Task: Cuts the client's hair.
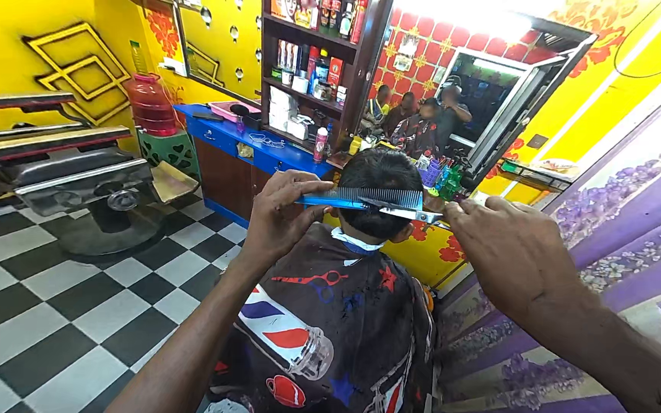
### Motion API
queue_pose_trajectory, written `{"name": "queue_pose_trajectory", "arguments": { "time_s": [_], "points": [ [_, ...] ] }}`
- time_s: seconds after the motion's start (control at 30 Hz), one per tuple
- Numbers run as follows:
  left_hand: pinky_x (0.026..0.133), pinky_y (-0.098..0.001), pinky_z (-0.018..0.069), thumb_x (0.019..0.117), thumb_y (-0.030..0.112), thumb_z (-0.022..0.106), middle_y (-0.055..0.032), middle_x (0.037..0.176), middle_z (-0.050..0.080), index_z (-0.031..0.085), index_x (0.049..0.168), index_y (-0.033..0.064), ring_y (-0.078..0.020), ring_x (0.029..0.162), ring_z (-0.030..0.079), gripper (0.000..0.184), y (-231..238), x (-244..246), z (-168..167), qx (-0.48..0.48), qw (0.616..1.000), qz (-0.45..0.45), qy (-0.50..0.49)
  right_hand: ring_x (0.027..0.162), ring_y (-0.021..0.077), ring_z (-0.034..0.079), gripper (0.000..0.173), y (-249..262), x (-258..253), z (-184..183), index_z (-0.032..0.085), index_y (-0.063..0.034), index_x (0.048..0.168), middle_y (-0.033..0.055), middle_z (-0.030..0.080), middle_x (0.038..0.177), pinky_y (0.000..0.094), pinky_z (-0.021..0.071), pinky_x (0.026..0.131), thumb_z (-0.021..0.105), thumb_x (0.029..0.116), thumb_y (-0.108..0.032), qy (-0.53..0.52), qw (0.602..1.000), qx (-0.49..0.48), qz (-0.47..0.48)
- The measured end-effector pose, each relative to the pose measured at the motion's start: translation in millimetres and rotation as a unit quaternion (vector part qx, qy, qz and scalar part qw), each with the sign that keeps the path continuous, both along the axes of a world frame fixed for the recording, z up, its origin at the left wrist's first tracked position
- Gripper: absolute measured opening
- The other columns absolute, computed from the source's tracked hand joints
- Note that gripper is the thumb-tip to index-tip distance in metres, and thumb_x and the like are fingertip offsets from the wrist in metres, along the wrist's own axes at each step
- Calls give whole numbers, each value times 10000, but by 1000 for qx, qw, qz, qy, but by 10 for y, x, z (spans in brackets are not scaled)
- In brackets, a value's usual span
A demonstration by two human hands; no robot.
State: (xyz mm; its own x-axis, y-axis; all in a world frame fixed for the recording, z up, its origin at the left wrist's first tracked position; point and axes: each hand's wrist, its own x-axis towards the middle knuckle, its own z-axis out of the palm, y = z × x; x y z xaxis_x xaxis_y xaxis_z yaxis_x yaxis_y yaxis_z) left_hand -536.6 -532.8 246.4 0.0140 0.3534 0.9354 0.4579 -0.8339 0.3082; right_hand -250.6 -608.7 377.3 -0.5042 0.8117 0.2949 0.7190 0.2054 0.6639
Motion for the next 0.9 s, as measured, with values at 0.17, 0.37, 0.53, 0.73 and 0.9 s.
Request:
{"name": "queue_pose_trajectory", "arguments": {
  "time_s": [0.17, 0.37, 0.53, 0.73, 0.9],
  "points": [
    [1022, -350, 493, 897, 180, 791, -82, 1180, 712, 762, 1177, 65, -175, 1148, 632, 304, -8, -10, 14, 11, 1000, -5, 6, 823, 334, 689, 258, -36, 84, 32, 726, -38, 1044, 128, 711, 910, 440, 508, 620, 742, 810, 67, 5, 999, 34, -2],
    [1038, -346, 482, 918, 149, 766, -68, 1212, 704, 750, 1183, 49, -176, 1187, 622, 283, -144, 17, 87, -10, 1000, 4, 18, 906, 356, 672, 303, 49, 23, -11, 700, -6, 1123, 162, 695, 1014, 443, 517, 646, 756, 830, 43, 24, 999, 26, 18],
    [991, -377, 516, 917, 182, 763, -69, 1187, 705, 754, 1179, 68, -186, 1140, 634, 286, -185, 59, -61, 1, 1000, -17, 24, 800, 355, 695, 260, -24, 150, 130, 737, -29, 1092, 148, 722, 906, 472, 534, 628, 722, 851, 68, 52, 998, 28, 36],
    [988, -354, 511, 916, 237, 756, -30, 1194, 710, 762, 1183, 94, -153, 1132, 632, 303, -89, 34, -194, -68, 994, -48, 68, 874, 407, 698, 270, 168, 329, 318, 704, -29, 1071, 177, 717, 990, 547, 540, 702, 726, 837, 103, 96, 992, 65, 50],
    [1008, -337, 521, 935, 207, 746, -55, 1243, 687, 735, 1232, 72, -154, 1161, 635, 326, -31, 36, 19, -82, 995, -45, 23, 845, 351, 700, 221, 246, 371, 410, 726, -84, 1055, 121, 725, 960, 515, 547, 718, 793, 854, -21, 61, 996, 30, 53]
  ]
}}
